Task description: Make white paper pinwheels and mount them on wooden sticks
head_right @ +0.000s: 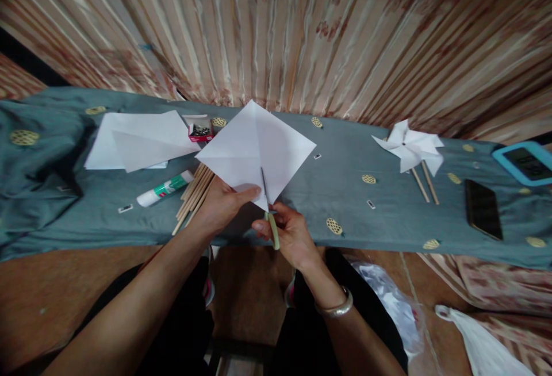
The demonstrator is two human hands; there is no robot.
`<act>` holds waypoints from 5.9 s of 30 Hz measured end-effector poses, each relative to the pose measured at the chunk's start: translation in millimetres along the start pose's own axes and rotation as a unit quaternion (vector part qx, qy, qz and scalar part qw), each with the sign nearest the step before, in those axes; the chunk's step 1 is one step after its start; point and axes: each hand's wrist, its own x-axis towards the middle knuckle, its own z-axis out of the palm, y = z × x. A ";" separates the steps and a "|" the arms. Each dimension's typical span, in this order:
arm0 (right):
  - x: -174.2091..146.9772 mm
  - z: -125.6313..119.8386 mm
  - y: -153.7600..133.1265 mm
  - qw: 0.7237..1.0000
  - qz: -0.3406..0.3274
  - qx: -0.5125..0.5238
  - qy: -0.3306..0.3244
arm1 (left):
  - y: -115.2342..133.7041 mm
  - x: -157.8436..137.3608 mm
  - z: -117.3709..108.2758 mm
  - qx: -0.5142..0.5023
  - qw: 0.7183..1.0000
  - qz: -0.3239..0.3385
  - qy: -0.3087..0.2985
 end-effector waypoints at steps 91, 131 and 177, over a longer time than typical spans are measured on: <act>-11.5 -29.1 -5.0 0.997 -0.072 -0.026 -0.028 | 23.7 7.8 2.9 -0.278 0.948 -0.023 0.155; -16.2 -46.9 -9.9 0.980 -0.023 -0.091 -0.177 | 17.3 9.9 18.8 -0.345 0.922 -0.102 0.144; -14.8 -43.0 -3.7 0.989 0.007 -0.017 -0.150 | 19.4 3.3 15.6 -0.311 0.934 -0.094 0.147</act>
